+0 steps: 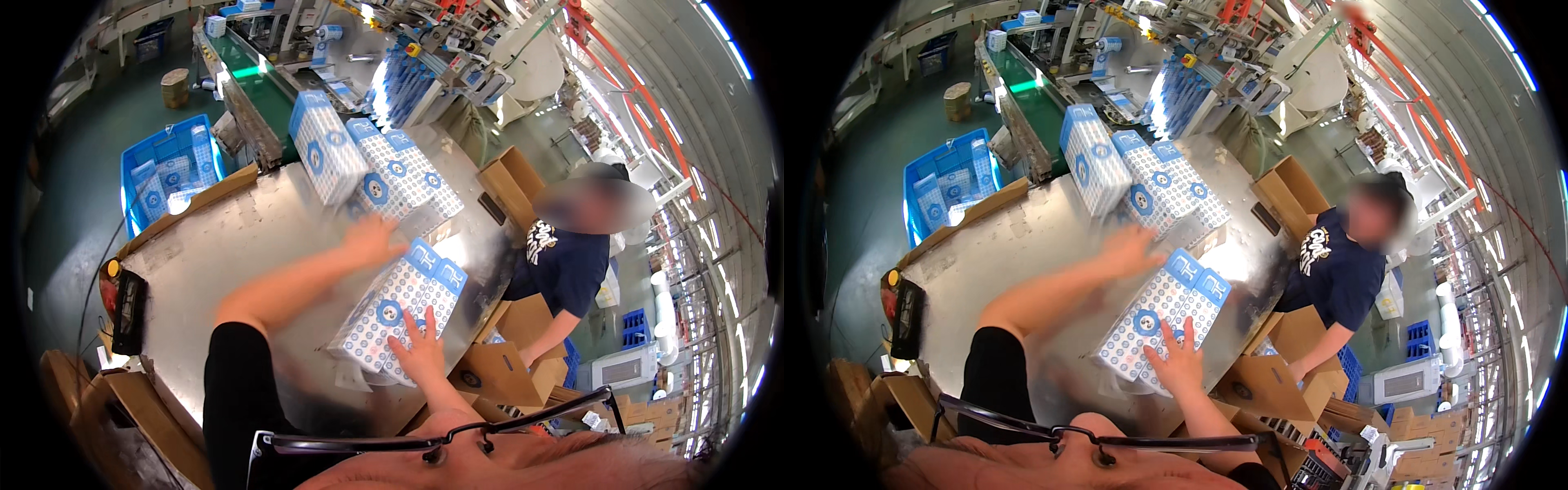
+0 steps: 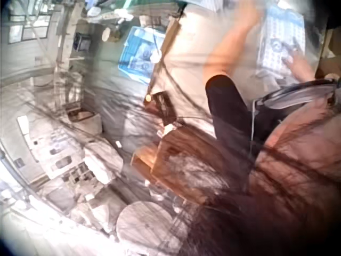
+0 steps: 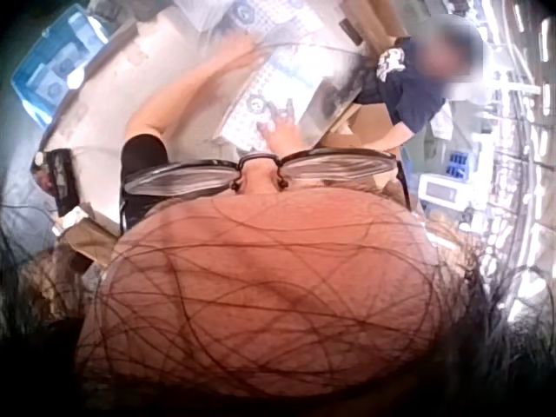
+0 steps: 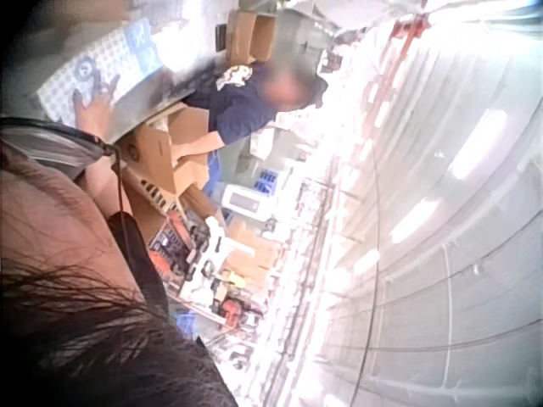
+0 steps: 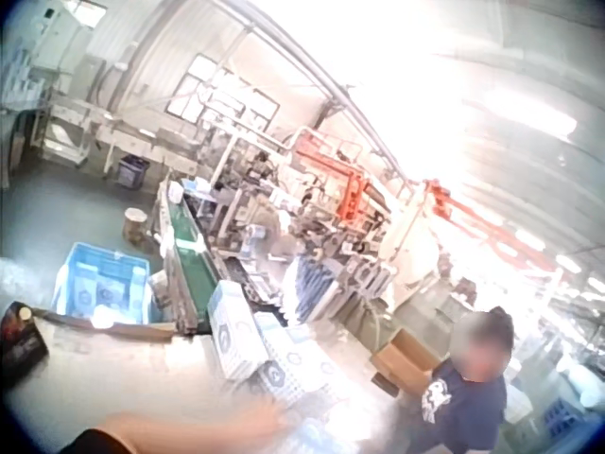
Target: The person packs boxes with smaller packaged products at a manufacturing workstation, folding box flaps and placing the packed boxes onto a conveyor belt.
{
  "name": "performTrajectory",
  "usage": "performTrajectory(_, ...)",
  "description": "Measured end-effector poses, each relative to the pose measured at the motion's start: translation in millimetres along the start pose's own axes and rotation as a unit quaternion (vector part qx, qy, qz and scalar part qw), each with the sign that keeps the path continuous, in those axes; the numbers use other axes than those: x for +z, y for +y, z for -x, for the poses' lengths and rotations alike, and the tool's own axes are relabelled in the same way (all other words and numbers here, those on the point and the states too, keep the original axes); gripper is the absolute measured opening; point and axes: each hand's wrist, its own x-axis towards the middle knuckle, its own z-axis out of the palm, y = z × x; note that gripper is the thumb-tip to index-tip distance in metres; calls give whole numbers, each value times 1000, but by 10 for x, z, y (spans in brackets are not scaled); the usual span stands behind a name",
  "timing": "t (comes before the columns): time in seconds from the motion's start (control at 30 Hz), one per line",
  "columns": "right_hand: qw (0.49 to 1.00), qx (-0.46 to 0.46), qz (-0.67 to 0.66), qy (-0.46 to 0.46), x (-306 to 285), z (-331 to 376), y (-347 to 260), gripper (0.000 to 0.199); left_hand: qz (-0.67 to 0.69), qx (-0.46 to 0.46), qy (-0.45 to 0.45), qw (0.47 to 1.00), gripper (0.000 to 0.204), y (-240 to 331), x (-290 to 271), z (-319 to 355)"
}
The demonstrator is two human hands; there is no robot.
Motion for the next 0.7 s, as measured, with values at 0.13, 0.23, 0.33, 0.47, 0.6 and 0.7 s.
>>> performTrajectory(0.13, 998, 47, -45, -15, -108, -15, -125, 69, -191, -62, 199, 959, 73, -335, -490, -859)
performTrajectory(0.23, 999, 23, -44, 5, -52, -16, -88, 68, -120, -95, 170, 974, 69, -683, -375, -895)
performTrajectory(0.33, 997, 32, -67, -3, -31, -63, -18, 69, -183, -37, 62, 981, 66, -589, -286, -767)
performTrajectory(0.47, 995, -53, -19, 81, 196, -233, 286, 67, -184, 81, -3, 980, 53, -255, -138, -20)
performTrajectory(0.6, 999, -20, -41, -12, -43, 111, 101, 67, -153, 197, -22, 968, 48, -56, 247, 1143)
performTrajectory(0.7, 985, -165, -39, 13, 135, 812, 119, 70, -124, 200, 2, 972, 38, -47, 263, 2322)
